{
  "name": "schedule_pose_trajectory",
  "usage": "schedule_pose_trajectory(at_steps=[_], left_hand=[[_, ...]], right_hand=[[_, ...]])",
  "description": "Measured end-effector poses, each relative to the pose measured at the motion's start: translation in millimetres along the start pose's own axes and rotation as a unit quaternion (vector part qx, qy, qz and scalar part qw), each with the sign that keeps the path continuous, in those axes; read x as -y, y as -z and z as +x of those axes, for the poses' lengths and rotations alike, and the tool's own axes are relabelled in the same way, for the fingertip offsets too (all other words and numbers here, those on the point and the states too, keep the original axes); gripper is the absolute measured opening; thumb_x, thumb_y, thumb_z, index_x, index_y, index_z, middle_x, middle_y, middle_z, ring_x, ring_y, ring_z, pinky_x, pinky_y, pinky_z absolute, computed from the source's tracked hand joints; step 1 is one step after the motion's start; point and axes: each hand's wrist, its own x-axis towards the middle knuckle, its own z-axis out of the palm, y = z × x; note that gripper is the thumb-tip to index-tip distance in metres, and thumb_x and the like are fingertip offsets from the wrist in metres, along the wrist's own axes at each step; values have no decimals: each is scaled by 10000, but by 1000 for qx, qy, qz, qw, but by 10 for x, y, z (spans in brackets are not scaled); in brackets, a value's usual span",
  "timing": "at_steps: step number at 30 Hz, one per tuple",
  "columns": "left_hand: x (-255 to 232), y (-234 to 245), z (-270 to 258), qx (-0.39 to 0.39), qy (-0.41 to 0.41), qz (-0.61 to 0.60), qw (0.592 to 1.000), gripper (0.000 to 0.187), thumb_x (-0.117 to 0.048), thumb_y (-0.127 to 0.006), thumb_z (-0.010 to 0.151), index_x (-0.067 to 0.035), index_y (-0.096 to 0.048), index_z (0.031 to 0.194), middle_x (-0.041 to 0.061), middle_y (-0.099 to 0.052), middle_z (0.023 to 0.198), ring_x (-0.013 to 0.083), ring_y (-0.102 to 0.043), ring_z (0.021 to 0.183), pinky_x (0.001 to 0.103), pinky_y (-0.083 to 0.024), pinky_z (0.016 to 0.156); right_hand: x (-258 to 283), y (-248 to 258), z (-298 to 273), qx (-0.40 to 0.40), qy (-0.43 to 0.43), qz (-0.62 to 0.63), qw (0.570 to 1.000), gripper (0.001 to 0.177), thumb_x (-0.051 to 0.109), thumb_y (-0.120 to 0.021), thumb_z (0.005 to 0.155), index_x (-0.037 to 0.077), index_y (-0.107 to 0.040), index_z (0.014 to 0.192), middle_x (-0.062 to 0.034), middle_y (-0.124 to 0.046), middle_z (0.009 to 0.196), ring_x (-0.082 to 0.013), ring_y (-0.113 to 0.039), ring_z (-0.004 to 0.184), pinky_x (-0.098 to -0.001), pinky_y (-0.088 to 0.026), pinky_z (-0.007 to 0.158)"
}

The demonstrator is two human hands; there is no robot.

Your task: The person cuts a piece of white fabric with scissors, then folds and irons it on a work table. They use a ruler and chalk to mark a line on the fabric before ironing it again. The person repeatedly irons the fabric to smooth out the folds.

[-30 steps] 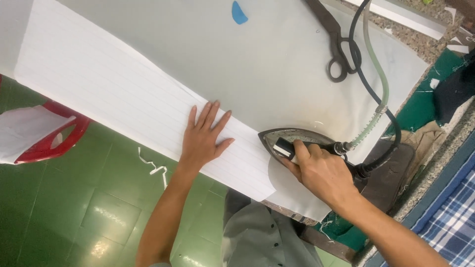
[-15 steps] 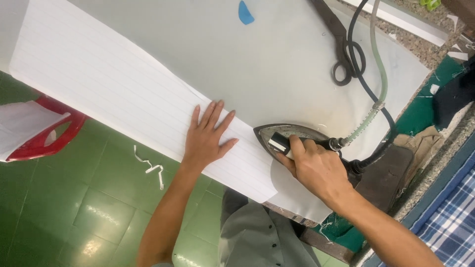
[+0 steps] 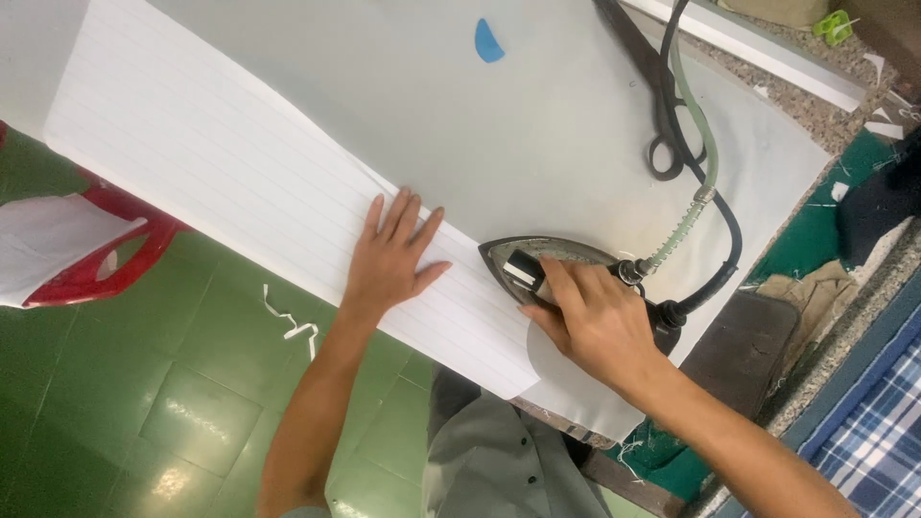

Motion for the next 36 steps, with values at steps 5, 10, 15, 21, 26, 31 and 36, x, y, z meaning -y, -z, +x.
schedule_pose_trajectory(at_steps=[5, 10, 15, 21, 26, 31, 36], left_hand=[[394, 217, 79, -17, -38, 49, 998, 676, -668, -492, 980, -205, -567, 1467, 177, -538, 1465, 334, -460, 1436, 539, -234, 1239], [482, 372, 83, -2, -31, 18, 999, 601, -573, -460, 1035, -169, -579, 1465, 189, -502, 1543, 325, -480, 1435, 517, -245, 1238], [456, 388, 83, -16, -13, -17, 1000, 594, -566, -417, 1051, -174, -552, 1477, 183, -483, 1554, 332, -462, 1446, 563, -276, 1210], [465, 338, 74, 3, -3, -12, 1000, 630, -599, -394, 1042, -192, -527, 1503, 178, -456, 1576, 311, -436, 1467, 551, -253, 1221], [456, 350, 103, -8, -1, -18, 1000, 618, -593, -422, 1037, -192, -540, 1491, 181, -458, 1573, 314, -452, 1456, 550, -262, 1217], [506, 129, 23, -5, 21, -29, 999, 667, -658, -507, 962, -328, -463, 1539, 101, -443, 1586, 276, -410, 1470, 579, -216, 1227], [518, 111, 14, -9, 27, -37, 999, 660, -663, -516, 955, -330, -481, 1524, 94, -448, 1583, 269, -408, 1472, 574, -232, 1224]], right_hand=[[-34, 274, -394, -46, 94, -46, 993, 506, 265, -779, 875, 52, -604, 1300, -170, -645, 1268, -335, -631, 1145, -446, -539, 963], [-170, 235, -857, 22, 90, -126, 988, 609, 311, -691, 940, 19, -509, 1441, -210, -470, 1540, -383, -484, 1413, -530, -412, 1166], [-287, 143, -1050, 98, 113, -138, 979, 709, -99, -498, 874, -36, -299, 1552, -272, -279, 1635, -436, -308, 1506, -542, -314, 1230], [-214, 300, -920, 152, 84, -159, 972, 801, -61, -545, 818, 16, -269, 1566, -211, -289, 1641, -360, -382, 1459, -431, -479, 1094], [-159, 213, -338, 141, 3, -24, 990, 594, 311, -629, 921, 39, -488, 1429, -155, -603, 1293, -341, -608, 1104, -439, -575, 814], [12, 119, 194, 284, -137, 5, 949, 605, 512, -575, 944, 151, -526, 1427, -66, -733, 962, -244, -763, 868, -398, -628, 692], [101, 22, 275, 227, -96, -61, 967, 509, 506, -542, 983, 87, -600, 1265, -87, -741, 789, -239, -772, 639, -338, -590, 504]])
